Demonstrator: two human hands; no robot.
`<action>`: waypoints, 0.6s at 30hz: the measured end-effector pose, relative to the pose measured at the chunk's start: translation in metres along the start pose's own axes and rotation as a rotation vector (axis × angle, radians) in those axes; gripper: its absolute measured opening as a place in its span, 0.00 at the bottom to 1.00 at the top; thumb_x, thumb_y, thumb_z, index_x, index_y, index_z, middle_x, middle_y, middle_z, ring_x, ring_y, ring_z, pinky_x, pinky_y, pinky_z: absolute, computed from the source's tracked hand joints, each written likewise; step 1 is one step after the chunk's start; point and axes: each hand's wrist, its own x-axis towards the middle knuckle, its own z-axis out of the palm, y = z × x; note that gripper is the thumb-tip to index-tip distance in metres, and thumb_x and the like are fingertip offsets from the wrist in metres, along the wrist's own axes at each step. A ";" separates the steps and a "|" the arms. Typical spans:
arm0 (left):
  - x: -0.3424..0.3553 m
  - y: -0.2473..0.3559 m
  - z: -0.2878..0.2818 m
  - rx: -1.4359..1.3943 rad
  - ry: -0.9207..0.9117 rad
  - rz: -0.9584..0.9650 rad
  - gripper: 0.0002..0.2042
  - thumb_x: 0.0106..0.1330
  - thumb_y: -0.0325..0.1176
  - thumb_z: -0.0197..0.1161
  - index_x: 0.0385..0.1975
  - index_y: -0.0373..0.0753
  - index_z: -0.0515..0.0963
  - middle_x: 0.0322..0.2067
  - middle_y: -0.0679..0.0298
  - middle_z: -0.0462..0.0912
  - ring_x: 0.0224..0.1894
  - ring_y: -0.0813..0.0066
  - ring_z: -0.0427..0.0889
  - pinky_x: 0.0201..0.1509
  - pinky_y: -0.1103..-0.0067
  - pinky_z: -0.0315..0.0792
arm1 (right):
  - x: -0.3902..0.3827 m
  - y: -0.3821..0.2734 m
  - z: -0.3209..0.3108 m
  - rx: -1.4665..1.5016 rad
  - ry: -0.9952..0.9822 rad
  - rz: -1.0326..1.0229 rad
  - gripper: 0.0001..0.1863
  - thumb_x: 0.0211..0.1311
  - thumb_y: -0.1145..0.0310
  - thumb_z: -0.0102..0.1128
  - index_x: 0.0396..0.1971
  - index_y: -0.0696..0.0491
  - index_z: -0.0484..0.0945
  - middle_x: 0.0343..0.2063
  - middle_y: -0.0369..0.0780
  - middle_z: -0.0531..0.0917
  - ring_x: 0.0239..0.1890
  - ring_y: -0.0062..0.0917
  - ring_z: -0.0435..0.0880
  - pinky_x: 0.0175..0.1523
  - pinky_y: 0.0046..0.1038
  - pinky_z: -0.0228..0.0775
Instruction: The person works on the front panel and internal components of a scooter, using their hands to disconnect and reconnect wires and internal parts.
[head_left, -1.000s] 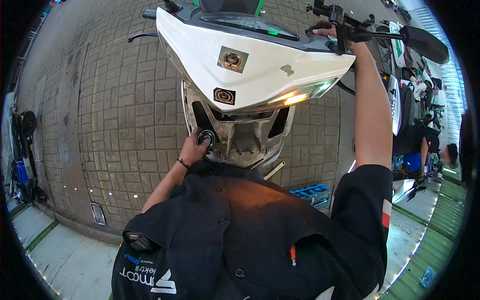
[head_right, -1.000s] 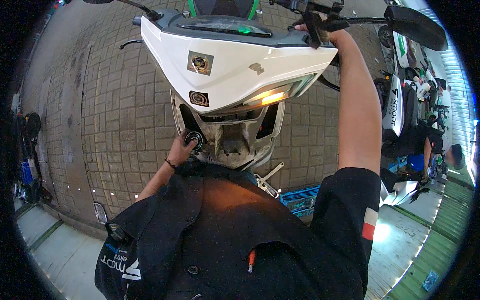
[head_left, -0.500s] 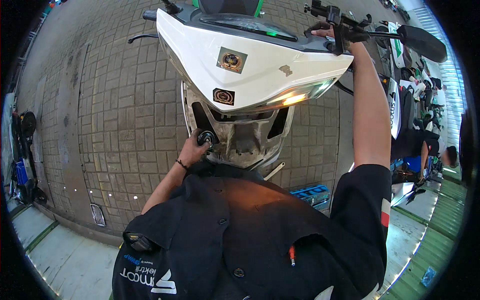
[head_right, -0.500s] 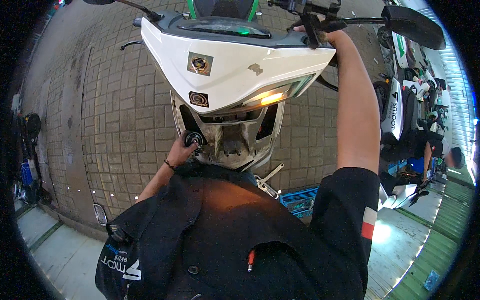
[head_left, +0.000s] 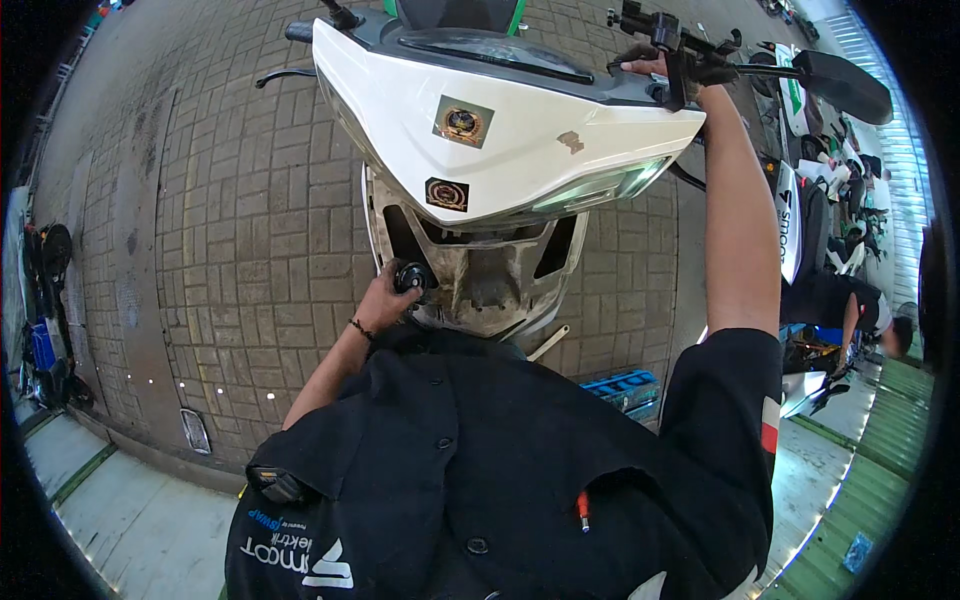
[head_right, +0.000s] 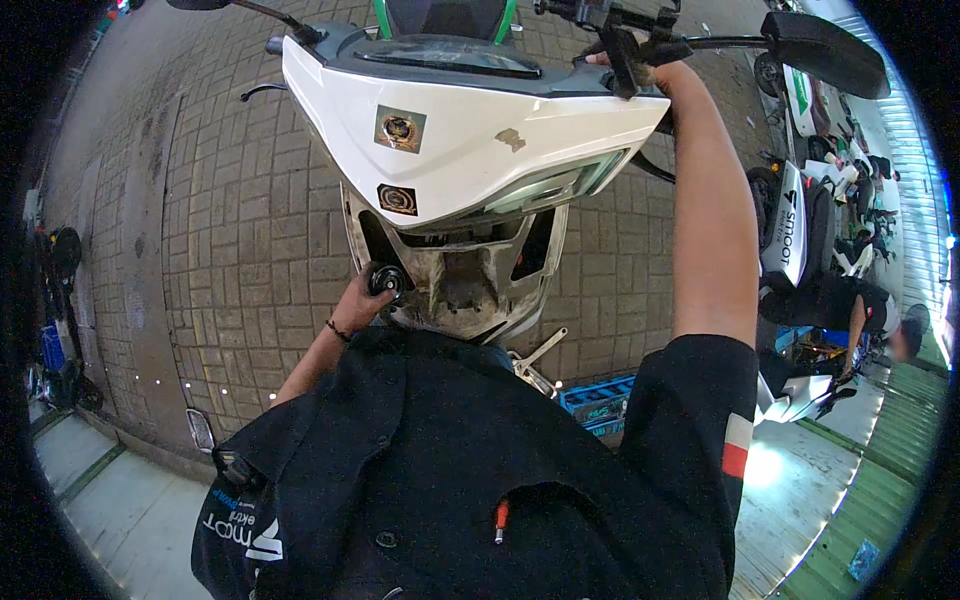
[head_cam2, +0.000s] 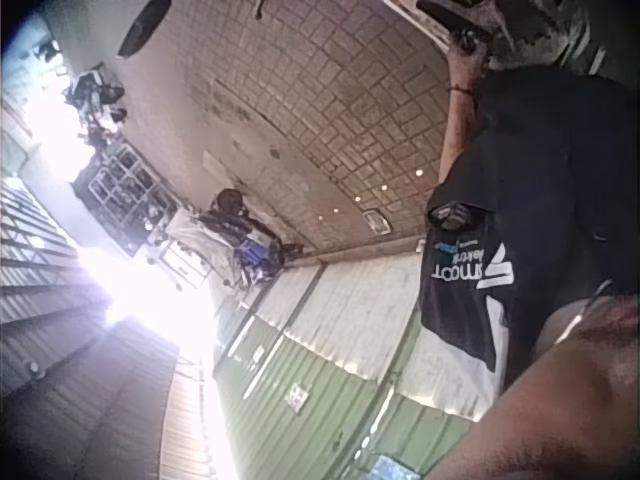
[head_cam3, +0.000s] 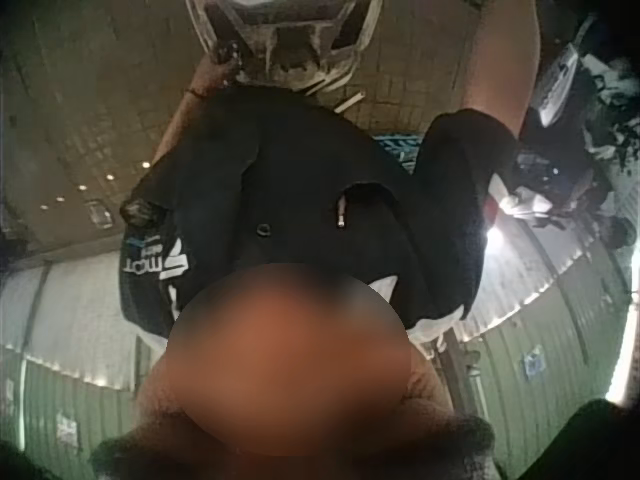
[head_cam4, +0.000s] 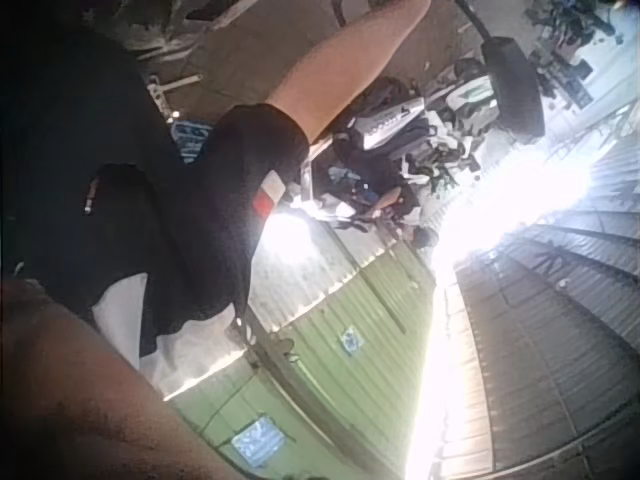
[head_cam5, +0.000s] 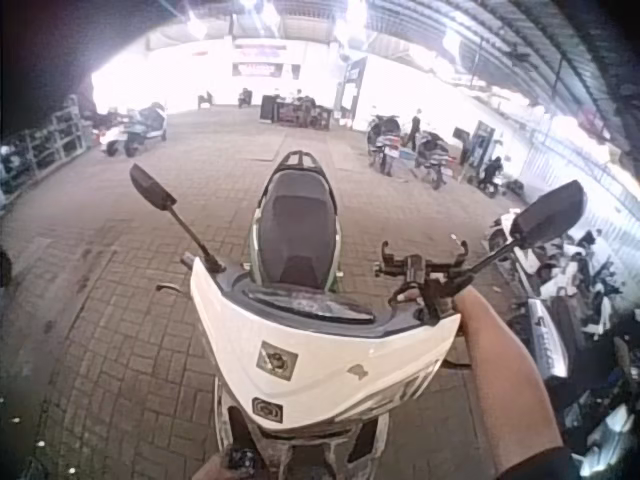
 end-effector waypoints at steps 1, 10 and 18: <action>0.001 -0.001 0.000 -0.004 -0.013 0.008 0.28 0.52 0.36 0.61 0.51 0.27 0.62 0.42 0.46 0.76 0.48 0.59 0.75 0.51 0.72 0.68 | 0.004 0.008 0.005 0.077 -0.027 0.028 0.32 0.45 0.38 0.58 0.42 0.49 0.77 0.29 0.37 0.77 0.33 0.24 0.76 0.40 0.29 0.68; 0.003 -0.006 0.000 -0.034 -0.033 0.001 0.29 0.52 0.35 0.61 0.52 0.28 0.62 0.42 0.48 0.76 0.48 0.60 0.75 0.51 0.73 0.68 | 0.009 0.022 0.013 0.120 0.008 -0.026 0.30 0.46 0.40 0.59 0.43 0.48 0.77 0.31 0.37 0.79 0.33 0.23 0.76 0.42 0.28 0.68; 0.001 -0.010 0.001 -0.006 0.009 0.017 0.28 0.52 0.36 0.60 0.52 0.29 0.61 0.42 0.48 0.76 0.47 0.61 0.76 0.50 0.73 0.68 | -0.007 -0.008 0.001 0.059 0.021 0.049 0.28 0.47 0.44 0.60 0.44 0.47 0.76 0.36 0.38 0.80 0.37 0.24 0.77 0.46 0.28 0.67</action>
